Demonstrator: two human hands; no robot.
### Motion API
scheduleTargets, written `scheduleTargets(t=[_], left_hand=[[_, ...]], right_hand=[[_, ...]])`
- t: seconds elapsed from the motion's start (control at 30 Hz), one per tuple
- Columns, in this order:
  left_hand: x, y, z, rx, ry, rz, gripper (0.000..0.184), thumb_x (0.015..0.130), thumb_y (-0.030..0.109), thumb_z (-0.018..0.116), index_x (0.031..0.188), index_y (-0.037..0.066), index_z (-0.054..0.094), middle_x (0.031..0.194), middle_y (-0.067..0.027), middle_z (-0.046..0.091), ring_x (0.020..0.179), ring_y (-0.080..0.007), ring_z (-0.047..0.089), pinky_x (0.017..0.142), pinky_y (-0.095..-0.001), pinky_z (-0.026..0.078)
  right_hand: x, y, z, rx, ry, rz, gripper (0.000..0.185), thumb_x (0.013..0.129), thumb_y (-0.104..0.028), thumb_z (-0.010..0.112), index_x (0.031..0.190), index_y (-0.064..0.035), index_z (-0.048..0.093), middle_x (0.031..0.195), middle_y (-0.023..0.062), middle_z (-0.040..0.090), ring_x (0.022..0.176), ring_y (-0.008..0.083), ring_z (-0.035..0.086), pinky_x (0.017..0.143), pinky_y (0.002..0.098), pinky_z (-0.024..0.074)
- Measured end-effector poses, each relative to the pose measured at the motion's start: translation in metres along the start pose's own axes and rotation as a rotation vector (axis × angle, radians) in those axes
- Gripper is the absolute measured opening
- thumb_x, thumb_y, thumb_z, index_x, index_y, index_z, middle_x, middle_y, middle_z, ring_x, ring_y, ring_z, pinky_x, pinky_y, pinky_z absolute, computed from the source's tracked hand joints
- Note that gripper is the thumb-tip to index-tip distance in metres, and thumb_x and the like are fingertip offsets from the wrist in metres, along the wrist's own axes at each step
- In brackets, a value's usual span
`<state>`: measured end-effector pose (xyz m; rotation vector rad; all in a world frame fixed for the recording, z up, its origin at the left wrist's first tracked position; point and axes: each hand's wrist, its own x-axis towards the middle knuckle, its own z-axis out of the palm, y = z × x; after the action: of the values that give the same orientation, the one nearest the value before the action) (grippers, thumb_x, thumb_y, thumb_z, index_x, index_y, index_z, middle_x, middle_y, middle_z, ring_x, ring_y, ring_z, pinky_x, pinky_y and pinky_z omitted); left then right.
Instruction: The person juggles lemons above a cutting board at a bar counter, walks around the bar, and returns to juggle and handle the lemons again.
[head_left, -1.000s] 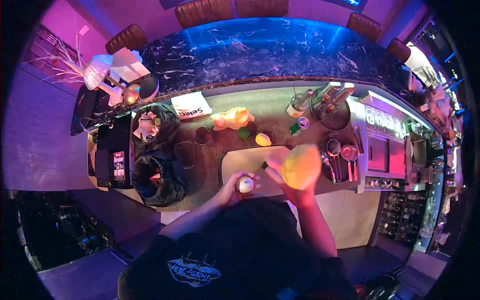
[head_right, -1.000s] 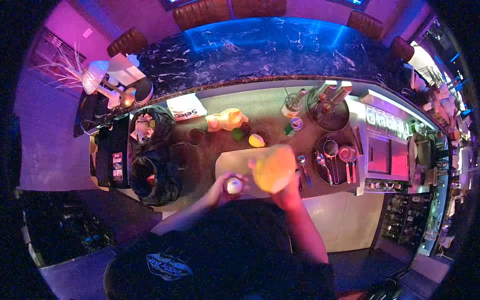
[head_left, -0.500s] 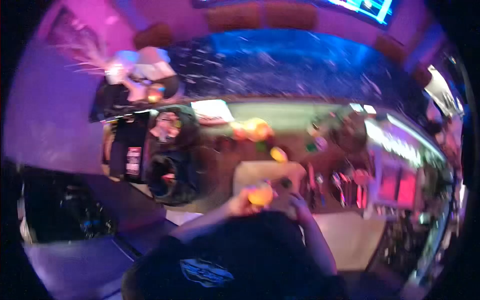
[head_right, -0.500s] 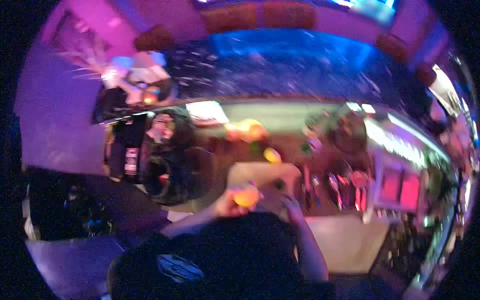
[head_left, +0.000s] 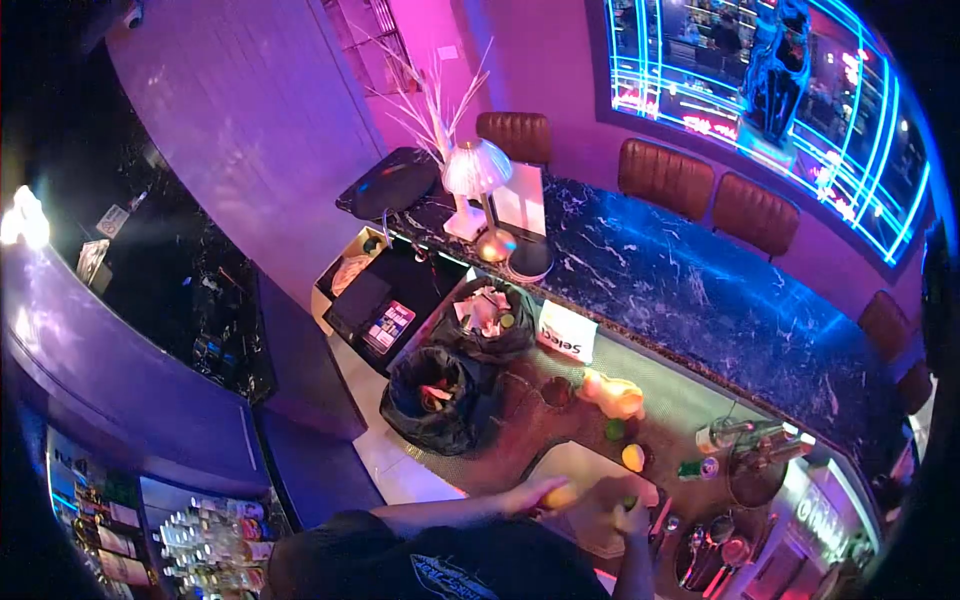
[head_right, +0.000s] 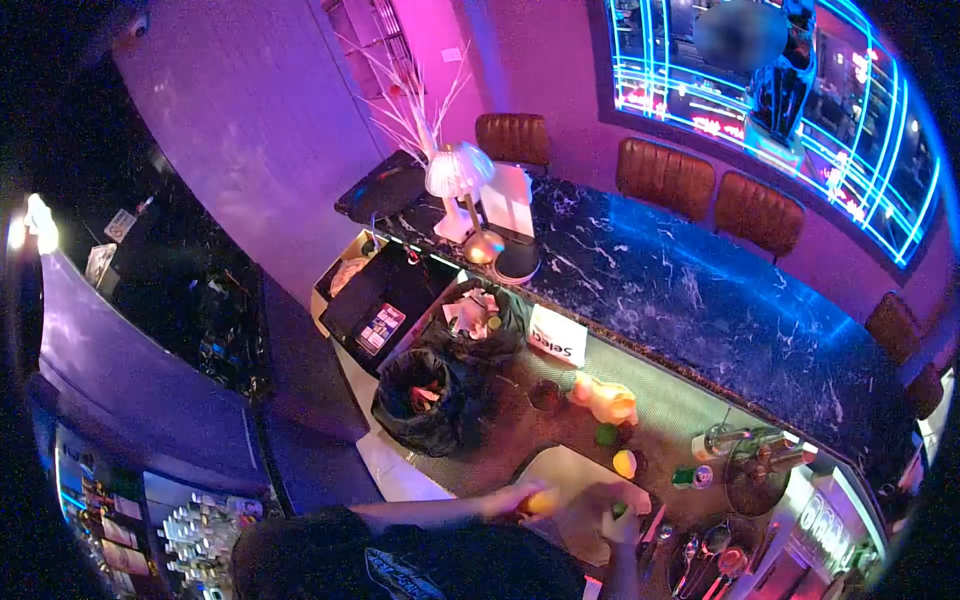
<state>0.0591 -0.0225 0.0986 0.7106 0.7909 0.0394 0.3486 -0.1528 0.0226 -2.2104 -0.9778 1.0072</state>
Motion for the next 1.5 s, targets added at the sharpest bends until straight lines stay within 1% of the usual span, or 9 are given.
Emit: scheduleTargets(t=[0.2,0.3,0.4,0.53,0.77,0.87,1.1,1.33,1.5], left_hand=[[0.032,-0.05,-0.027,0.504,0.574,0.296,0.056,0.089,0.027,0.079,0.13,0.005,0.048,0.108,-0.0077,0.064,0.089,-0.011,0.065,0.067,-0.0305,0.056],[0.041,-0.034,-0.026,0.459,0.456,0.445,0.06,0.087,0.028,0.08,0.131,0.002,0.049,0.117,-0.0118,0.063,0.098,-0.0191,0.067,0.08,-0.0353,0.057],[0.054,0.012,-0.018,1.158,0.589,0.592,0.066,0.082,0.025,0.079,0.135,0.004,0.048,0.124,-0.0172,0.061,0.108,-0.034,0.065,0.091,-0.0419,0.055],[0.086,0.043,-0.009,1.274,0.491,0.595,0.067,0.079,0.021,0.073,0.14,0.008,0.046,0.135,-0.0206,0.053,0.118,-0.0449,0.057,0.098,-0.0481,0.051],[0.148,0.049,-0.016,1.315,0.539,0.568,0.071,0.079,0.019,0.072,0.144,0.01,0.045,0.139,-0.0209,0.05,0.119,-0.0429,0.057,0.097,-0.0495,0.051],[0.166,0.035,-0.035,1.325,0.63,0.582,0.075,0.079,0.018,0.073,0.147,0.011,0.043,0.14,-0.0211,0.05,0.12,-0.0418,0.058,0.097,-0.0496,0.052],[0.142,0.041,-0.032,1.24,0.662,0.548,0.097,0.082,0.028,0.074,0.16,0.025,0.017,0.16,-0.0156,0.029,0.135,-0.0439,0.047,0.106,-0.0515,0.048],[0.119,-0.004,-0.049,1.207,0.804,0.579,0.094,0.083,0.032,0.073,0.16,0.016,0.02,0.16,-0.0202,0.03,0.141,-0.0451,0.038,0.115,-0.0501,0.037],[0.058,-0.023,-0.041,1.337,0.817,0.077,0.107,0.078,0.063,0.068,0.162,0.026,0.012,0.168,-0.0142,0.012,0.152,-0.0403,0.022,0.119,-0.0658,0.017]], right_hand=[[-0.071,-0.144,-0.109,0.912,-0.519,-0.228,0.06,0.103,-0.044,0.046,0.154,-0.0158,0.037,0.092,0.0121,0.068,0.084,0.0219,0.069,0.072,0.0359,0.0551],[-0.081,-0.14,-0.102,0.884,-0.512,-0.312,0.073,0.103,-0.057,0.04,0.161,-0.0169,0.023,0.105,0.0174,0.07,0.08,0.0226,0.07,0.068,0.0355,0.056],[-0.086,-0.131,-0.076,1.642,-0.686,0.226,0.086,0.097,-0.07,0.04,0.162,-0.018,0.018,0.121,0.0269,0.066,0.077,0.0222,0.069,0.065,0.0334,0.0552],[-0.118,-0.15,-0.068,1.919,-0.871,-0.05,0.096,0.092,-0.076,0.045,0.158,-0.0082,0.029,0.118,0.0328,0.063,0.076,0.0222,0.066,0.063,0.0314,0.0545],[-0.12,-0.109,-0.074,1.399,-1.227,-0.409,0.045,0.096,-0.046,0.06,0.107,-0.0028,0.057,0.082,0.0172,0.057,0.061,0.0271,0.062,0.046,0.0364,0.0496],[-0.08,-0.081,-0.063,1.626,-0.584,0.542,0.04,0.096,-0.047,0.058,0.098,-0.0076,0.061,0.074,0.0089,0.054,0.056,0.0265,0.058,0.041,0.0371,0.0455],[0.068,-0.067,-0.059,0.031,0.35,-0.344,0.029,0.094,-0.023,0.062,0.119,-0.0085,0.063,0.112,0.0201,0.064,0.094,0.0332,0.066,0.079,0.0457,0.056],[0.142,-0.073,-0.033,-0.592,0.279,-0.391,0.042,0.092,-0.035,0.065,0.124,-0.0078,0.06,0.123,0.022,0.061,0.107,0.0409,0.062,0.089,0.0486,0.0528],[0.147,-0.074,-0.026,-0.668,0.211,-0.403,0.048,0.093,-0.042,0.064,0.129,-0.0107,0.058,0.122,0.0179,0.061,0.112,0.0377,0.06,0.092,0.051,0.049]])
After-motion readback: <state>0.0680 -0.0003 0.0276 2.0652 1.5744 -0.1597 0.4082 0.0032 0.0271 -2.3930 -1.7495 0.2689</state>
